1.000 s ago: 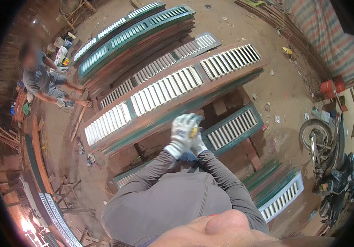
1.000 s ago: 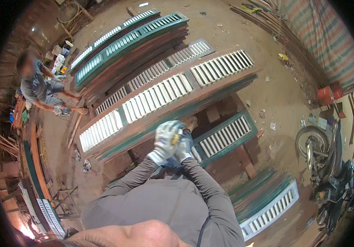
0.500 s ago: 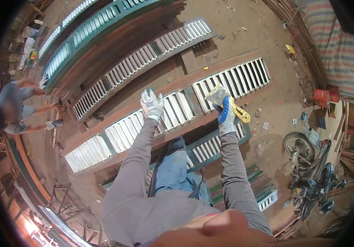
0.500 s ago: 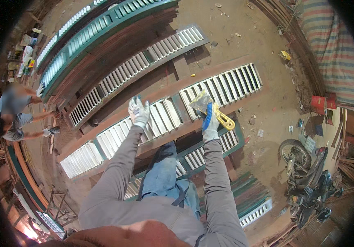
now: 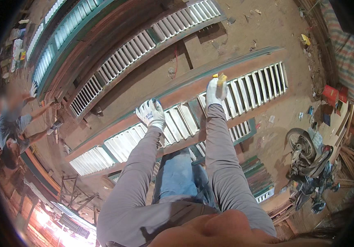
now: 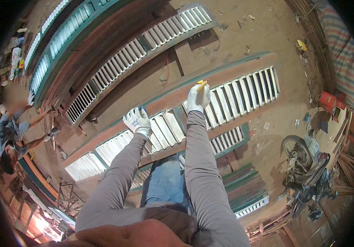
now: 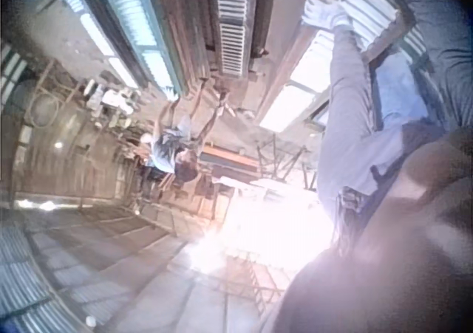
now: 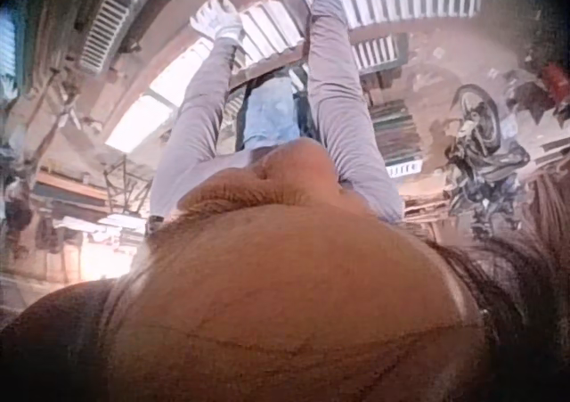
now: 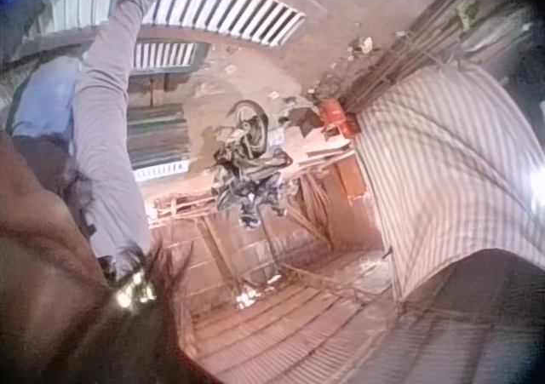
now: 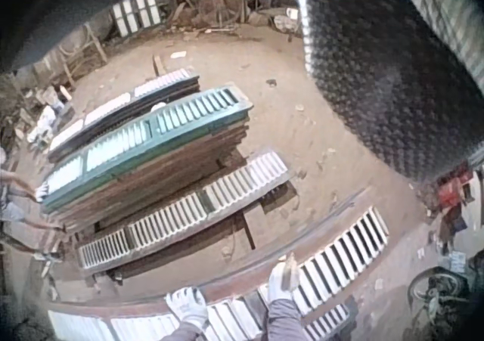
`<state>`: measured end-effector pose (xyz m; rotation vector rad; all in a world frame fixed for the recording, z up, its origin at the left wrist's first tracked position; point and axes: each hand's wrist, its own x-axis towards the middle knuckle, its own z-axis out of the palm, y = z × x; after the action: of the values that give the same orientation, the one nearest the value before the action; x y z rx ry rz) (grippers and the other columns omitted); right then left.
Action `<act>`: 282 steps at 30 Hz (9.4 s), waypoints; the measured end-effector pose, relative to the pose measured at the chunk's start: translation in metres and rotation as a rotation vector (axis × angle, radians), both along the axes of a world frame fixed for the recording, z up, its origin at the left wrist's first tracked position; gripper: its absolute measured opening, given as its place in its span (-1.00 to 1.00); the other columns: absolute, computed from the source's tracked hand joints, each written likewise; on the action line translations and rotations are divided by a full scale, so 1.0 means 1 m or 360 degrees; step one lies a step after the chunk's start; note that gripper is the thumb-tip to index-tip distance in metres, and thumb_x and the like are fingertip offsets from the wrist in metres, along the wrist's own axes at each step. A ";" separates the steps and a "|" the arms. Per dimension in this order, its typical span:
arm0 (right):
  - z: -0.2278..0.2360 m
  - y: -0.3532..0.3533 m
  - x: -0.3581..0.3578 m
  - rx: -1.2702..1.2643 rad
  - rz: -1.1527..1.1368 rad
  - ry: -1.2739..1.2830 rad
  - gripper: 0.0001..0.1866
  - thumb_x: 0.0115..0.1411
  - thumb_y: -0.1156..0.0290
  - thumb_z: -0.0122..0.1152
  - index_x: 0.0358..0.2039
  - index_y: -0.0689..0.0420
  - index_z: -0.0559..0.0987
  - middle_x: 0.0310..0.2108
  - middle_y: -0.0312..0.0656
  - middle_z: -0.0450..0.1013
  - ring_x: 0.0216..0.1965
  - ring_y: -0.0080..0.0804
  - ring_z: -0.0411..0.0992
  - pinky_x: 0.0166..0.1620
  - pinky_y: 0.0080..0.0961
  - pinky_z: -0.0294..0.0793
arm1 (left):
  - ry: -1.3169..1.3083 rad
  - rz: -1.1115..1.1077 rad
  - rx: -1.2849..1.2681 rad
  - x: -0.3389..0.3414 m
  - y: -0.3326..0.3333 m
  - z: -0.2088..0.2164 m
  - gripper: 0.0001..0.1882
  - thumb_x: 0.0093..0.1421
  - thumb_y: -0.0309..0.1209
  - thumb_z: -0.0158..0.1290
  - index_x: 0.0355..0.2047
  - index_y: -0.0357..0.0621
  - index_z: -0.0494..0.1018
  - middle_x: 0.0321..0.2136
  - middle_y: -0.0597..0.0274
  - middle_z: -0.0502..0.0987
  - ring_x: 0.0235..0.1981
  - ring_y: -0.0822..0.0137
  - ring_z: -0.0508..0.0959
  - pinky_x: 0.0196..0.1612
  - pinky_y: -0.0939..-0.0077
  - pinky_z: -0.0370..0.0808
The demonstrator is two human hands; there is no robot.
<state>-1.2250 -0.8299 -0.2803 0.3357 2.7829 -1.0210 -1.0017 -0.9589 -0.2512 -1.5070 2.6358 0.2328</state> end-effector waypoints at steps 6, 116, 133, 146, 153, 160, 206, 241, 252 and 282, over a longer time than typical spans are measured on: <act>0.036 -0.061 0.062 -0.0813 0.0036 -0.0462 -0.60 0.28 0.06 0.02 -0.12 0.14 0.47 -0.25 -0.31 0.45 -0.21 -0.46 0.42 -0.14 -0.45 0.43 | 0.0036 0.0001 0.0023 0.003 0.000 -0.006 -0.69 0.17 -0.13 -0.01 -0.17 0.05 0.52 -0.14 0.20 0.53 0.01 0.13 0.42 0.26 -0.05 0.07; 0.081 0.441 -0.304 0.0653 0.1624 0.0750 -0.66 0.14 0.34 0.07 -0.06 -0.10 0.61 -0.09 -0.27 0.56 -0.09 -0.44 0.52 -0.05 -0.44 0.34 | -0.0516 0.0212 -0.0043 -0.323 0.271 0.000 -0.35 0.35 0.03 -0.44 0.29 -0.11 0.13 0.26 -0.03 0.20 0.34 -0.24 -0.02 0.25 -0.45 -0.32; 0.093 0.451 -0.349 0.0480 0.1775 0.0760 -0.71 0.15 0.30 0.10 -0.12 0.00 0.63 -0.14 -0.18 0.57 -0.12 -0.23 0.53 -0.07 -0.33 0.45 | -0.0537 0.0191 -0.0066 -0.321 0.272 -0.002 -0.36 0.35 0.04 -0.45 0.24 -0.14 0.18 0.20 -0.08 0.26 0.33 -0.23 0.01 0.24 -0.45 -0.29; 0.076 0.432 -0.365 -0.0110 0.2016 0.0318 -0.80 0.07 0.38 0.26 -0.26 0.08 0.66 -0.29 -0.15 0.61 -0.30 -0.27 0.59 -0.22 -0.43 0.55 | -0.0463 0.0181 -0.0131 -0.318 0.271 -0.009 -0.40 0.34 0.01 -0.38 0.21 -0.08 0.23 0.18 -0.05 0.28 0.33 -0.25 0.01 0.23 -0.49 -0.34; 0.084 0.473 -0.339 -0.0165 0.1345 0.0309 -0.79 0.07 0.46 0.25 -0.24 0.13 0.66 -0.34 -0.12 0.60 -0.34 -0.21 0.59 -0.30 -0.40 0.54 | -0.0522 0.0188 -0.0094 -0.318 0.270 -0.007 -0.39 0.36 0.00 -0.44 0.25 -0.10 0.21 0.24 -0.09 0.22 0.36 -0.24 -0.09 0.24 -0.48 -0.36; 0.042 0.341 -0.396 0.0581 0.1669 0.0940 -0.65 0.15 0.33 0.05 -0.04 -0.11 0.59 -0.05 -0.29 0.54 -0.03 -0.37 0.48 0.05 -0.40 0.33 | -0.0393 0.0183 -0.0139 -0.316 0.270 -0.012 -0.39 0.35 0.00 -0.43 0.22 -0.10 0.24 0.23 -0.09 0.24 0.35 -0.28 -0.09 0.24 -0.48 -0.36; 0.068 0.372 -0.396 0.0420 0.1997 0.0672 -0.77 0.12 0.19 0.16 -0.20 -0.18 0.65 -0.16 -0.35 0.59 -0.10 -0.49 0.51 0.05 -0.40 0.26 | -0.0445 0.0256 -0.0018 -0.321 0.267 -0.006 -0.41 0.35 0.01 -0.41 0.21 -0.04 0.26 0.24 -0.04 0.23 0.36 -0.26 -0.13 0.24 -0.45 -0.46; 0.057 0.325 -0.407 0.0772 0.2013 0.0695 -0.65 0.21 0.26 -0.03 -0.02 -0.25 0.57 -0.01 -0.43 0.52 0.04 -0.57 0.44 0.09 -0.44 0.20 | -0.0454 0.0175 -0.0101 -0.317 0.269 -0.008 -0.38 0.36 0.02 -0.46 0.26 -0.07 0.19 0.23 -0.08 0.22 0.36 -0.26 -0.11 0.24 -0.48 -0.41; 0.059 0.325 -0.455 0.0455 0.1918 0.0662 -0.65 0.14 0.30 0.08 -0.03 -0.11 0.59 -0.05 -0.28 0.54 -0.07 -0.35 0.53 0.01 -0.46 0.47 | -0.0456 0.0172 -0.0136 -0.320 0.272 -0.011 -0.35 0.36 0.02 -0.45 0.28 -0.14 0.14 0.24 -0.03 0.20 0.32 -0.28 0.00 0.22 -0.51 -0.29; 0.052 0.462 -0.272 -0.2102 -0.0660 -0.0008 -0.73 0.23 0.42 0.16 -0.06 0.18 0.50 -0.11 -0.10 0.52 -0.14 -0.20 0.54 -0.07 -0.12 0.59 | -0.0333 -0.0102 -0.0271 -0.318 0.269 -0.015 -0.50 0.34 -0.09 -0.34 0.16 -0.04 0.28 0.14 -0.09 0.28 0.07 -0.23 0.28 -0.04 -0.29 0.20</act>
<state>-1.4974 -0.3674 -0.2285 0.6540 1.4673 -2.5448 -1.3200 -0.6901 -0.2663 -1.4029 2.5843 -0.1509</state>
